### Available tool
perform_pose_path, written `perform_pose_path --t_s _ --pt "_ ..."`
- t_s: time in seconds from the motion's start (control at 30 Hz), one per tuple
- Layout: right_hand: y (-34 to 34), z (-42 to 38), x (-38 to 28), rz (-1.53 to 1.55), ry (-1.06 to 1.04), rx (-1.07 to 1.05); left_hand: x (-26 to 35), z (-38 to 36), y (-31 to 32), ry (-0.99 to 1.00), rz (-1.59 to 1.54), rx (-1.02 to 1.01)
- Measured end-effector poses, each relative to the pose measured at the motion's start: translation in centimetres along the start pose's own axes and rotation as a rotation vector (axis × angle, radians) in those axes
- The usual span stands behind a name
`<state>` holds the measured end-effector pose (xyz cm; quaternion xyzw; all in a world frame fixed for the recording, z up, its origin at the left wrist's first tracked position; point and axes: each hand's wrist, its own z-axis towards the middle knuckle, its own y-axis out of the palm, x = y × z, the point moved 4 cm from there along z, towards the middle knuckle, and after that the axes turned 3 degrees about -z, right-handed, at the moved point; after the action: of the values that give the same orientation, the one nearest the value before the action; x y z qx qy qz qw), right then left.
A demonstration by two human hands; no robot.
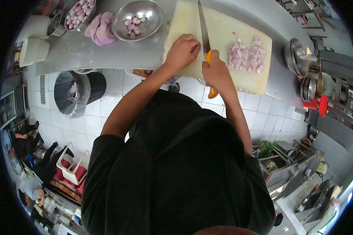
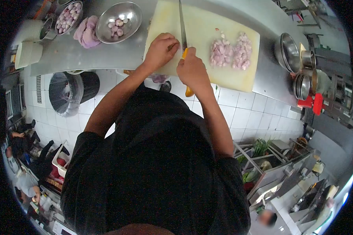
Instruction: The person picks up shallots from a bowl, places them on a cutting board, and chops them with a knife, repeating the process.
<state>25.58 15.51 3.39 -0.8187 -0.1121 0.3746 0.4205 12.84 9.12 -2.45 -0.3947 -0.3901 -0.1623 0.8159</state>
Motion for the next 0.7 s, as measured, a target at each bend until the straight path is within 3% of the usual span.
perform_pose_path --t_s 0.07,0.23,0.33,0.47,0.7 --pt "0.0 -0.1 0.2 0.067 0.056 -0.055 -0.1 0.0 0.0 0.003 0.006 -0.004" --pt "0.4 0.8 -0.1 -0.05 -0.036 0.035 -0.1 0.0 -0.1 0.006 -0.002 0.018" --pt "-0.5 -0.3 -0.6 0.075 0.084 -0.105 0.2 0.1 0.0 0.005 0.01 0.0" --pt "2.0 1.4 0.3 -0.005 -0.021 0.024 0.1 0.2 0.0 -0.008 -0.01 0.015" --pt "2.1 1.7 0.7 0.013 -0.067 0.063 0.2 0.1 0.1 -0.001 -0.029 -0.029"
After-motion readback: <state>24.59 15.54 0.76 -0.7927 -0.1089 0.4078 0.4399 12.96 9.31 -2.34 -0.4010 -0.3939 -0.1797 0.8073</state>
